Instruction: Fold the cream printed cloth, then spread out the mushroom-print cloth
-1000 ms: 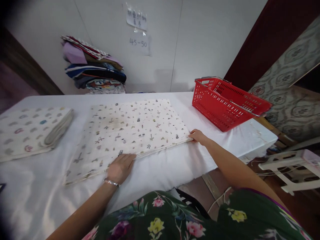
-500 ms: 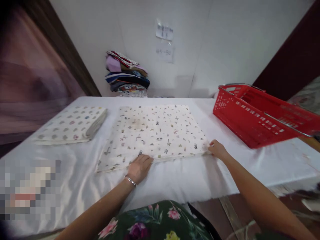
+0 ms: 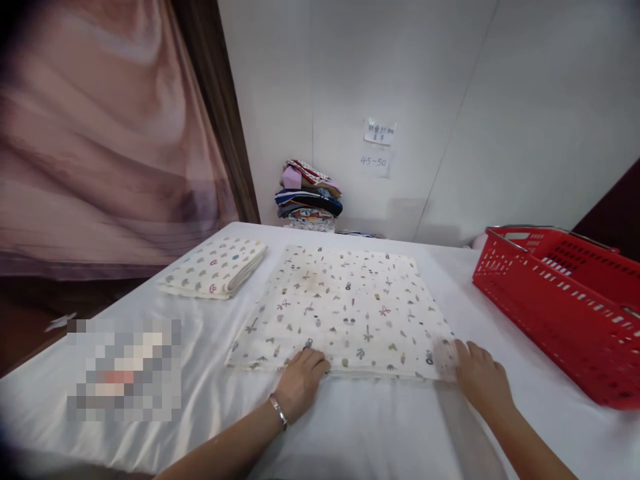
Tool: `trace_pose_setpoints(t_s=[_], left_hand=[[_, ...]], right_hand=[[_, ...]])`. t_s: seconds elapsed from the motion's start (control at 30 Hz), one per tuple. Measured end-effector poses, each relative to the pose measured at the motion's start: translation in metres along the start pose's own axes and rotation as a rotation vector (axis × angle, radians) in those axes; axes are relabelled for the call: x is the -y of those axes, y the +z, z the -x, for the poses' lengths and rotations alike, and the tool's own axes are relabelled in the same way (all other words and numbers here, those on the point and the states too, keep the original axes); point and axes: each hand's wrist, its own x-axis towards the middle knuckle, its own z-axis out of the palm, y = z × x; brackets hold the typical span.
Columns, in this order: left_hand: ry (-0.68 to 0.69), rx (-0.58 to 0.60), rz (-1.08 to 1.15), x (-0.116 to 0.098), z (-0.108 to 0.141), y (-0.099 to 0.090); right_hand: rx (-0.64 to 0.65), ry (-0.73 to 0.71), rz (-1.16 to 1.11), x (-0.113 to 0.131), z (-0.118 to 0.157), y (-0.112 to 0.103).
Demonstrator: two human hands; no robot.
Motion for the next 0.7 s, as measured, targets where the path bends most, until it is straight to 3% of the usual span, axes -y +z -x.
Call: trace_pose_setpoints(t_s=[0.1, 0.2, 0.3, 0.47, 0.7], left_hand=[[-0.001, 0.026, -0.024, 0.0, -0.001, 0.003], [-0.004, 0.048, -0.037, 0.0, -0.001, 0.003], [-0.003, 0.057, -0.035, 0.0, 0.0, 0.0], [-0.029, 0.059, -0.059, 0.006, 0.007, -0.01], [-0.168, -0.001, -0.095, 0.027, 0.028, -0.027]], right_hand=[[-0.111, -0.253, -0.103, 0.036, -0.002, -0.003], [0.018, -0.374, -0.228, 0.067, 0.002, 0.005], [0.157, -0.366, -0.257, 0.078, 0.009, 0.022], [0.15, -0.353, -0.27, 0.068, 0.012, 0.041], [0.232, -0.333, -0.233, 0.085, 0.006, 0.018]])
